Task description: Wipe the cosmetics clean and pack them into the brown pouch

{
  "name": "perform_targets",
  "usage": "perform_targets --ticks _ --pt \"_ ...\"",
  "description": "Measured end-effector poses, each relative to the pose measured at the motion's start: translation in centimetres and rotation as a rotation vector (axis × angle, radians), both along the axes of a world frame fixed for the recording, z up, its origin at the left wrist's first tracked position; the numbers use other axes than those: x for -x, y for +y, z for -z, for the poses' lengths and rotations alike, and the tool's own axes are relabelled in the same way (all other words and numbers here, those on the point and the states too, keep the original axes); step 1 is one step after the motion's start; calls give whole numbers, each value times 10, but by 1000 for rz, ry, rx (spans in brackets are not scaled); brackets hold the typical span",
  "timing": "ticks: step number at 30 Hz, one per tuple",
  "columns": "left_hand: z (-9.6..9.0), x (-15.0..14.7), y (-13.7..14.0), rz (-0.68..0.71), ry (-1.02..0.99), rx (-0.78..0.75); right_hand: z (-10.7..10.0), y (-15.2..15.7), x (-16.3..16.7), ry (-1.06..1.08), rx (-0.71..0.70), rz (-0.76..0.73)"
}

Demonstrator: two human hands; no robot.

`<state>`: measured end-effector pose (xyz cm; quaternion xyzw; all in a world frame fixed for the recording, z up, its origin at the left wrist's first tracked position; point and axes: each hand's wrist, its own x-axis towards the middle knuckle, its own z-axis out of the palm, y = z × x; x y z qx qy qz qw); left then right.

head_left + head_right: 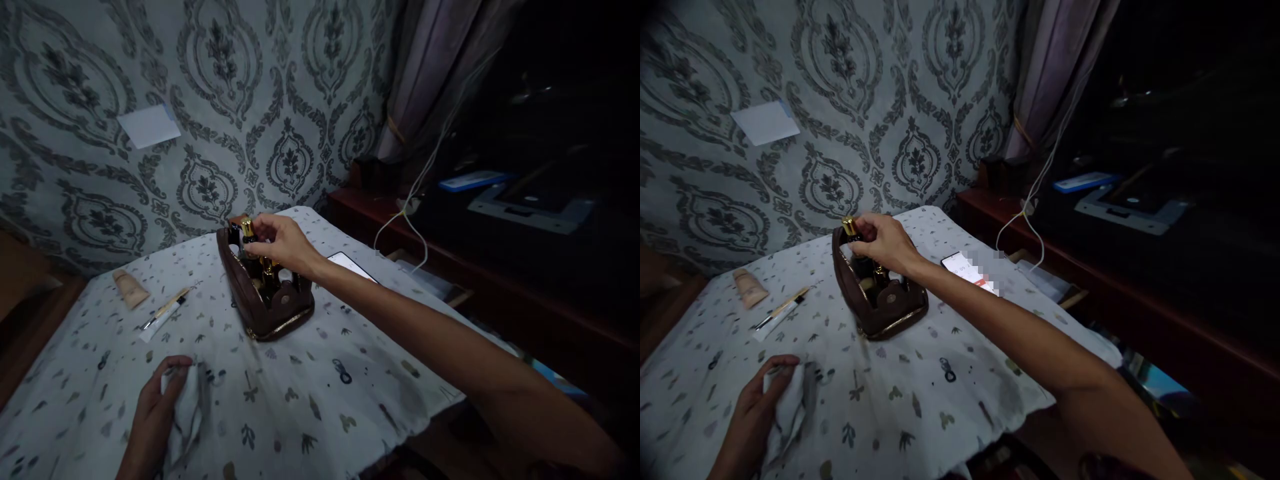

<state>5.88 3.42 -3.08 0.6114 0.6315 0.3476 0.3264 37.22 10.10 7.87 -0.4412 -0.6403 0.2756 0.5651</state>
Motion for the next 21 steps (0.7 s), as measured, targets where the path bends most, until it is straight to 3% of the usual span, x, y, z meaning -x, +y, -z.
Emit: perform_targets --ticks 10,21 --pt "-1 3 5 64 1 32 2 -1 4 -641 103 193" --pt "4 -2 0 42 -119 40 2 2 12 -986 203 229"
